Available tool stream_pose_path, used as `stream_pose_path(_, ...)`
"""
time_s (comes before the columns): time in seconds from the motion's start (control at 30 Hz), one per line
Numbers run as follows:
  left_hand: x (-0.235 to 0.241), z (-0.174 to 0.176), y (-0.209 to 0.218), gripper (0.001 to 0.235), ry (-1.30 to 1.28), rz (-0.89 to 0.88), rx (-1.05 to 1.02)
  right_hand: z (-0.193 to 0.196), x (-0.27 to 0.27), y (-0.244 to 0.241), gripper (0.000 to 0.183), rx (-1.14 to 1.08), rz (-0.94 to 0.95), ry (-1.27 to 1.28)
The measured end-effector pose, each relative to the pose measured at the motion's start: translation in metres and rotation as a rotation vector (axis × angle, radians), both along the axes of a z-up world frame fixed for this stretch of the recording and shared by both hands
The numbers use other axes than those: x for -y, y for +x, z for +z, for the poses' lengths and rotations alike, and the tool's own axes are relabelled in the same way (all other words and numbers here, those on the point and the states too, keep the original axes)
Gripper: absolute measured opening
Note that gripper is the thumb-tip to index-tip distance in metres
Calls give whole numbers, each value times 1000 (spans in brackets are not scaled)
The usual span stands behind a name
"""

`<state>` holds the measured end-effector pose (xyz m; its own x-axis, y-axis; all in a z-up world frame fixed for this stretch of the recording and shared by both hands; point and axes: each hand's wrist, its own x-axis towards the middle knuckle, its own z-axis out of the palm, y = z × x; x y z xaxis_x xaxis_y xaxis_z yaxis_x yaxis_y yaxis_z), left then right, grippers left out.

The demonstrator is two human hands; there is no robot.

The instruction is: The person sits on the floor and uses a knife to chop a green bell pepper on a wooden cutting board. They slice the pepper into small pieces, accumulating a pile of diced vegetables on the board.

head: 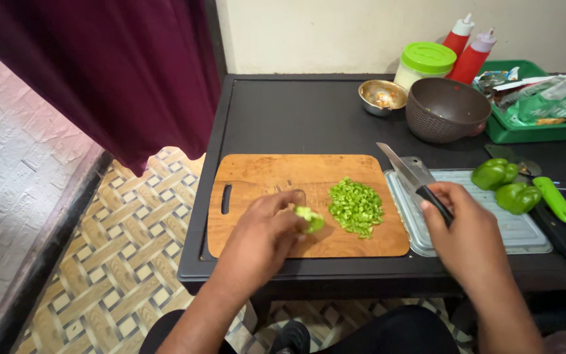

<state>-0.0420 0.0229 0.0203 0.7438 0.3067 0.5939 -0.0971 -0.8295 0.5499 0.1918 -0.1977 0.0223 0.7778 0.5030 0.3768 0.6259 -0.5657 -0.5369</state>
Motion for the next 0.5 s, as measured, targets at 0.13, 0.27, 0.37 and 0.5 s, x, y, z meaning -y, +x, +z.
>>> stream_pose_path(0.13, 1, -7, -5, 26, -13, 15, -94, -4, 16, -43, 42, -365, 110, 48)
stream_pose_path(0.27, -8, -8, -10, 33, -45, 68, -84, -6, 21, -78, 40, -422, 221, -16)
stream_pose_path(0.37, -5, 1, -16, 29, -178, 136, -98, -3, 16, -91, 46, -422, 172, -159)
stream_pose_path(0.5, 22, 9, -12, 28, -82, 331, -40, 4, 4, -100, 45, -381, 140, -225)
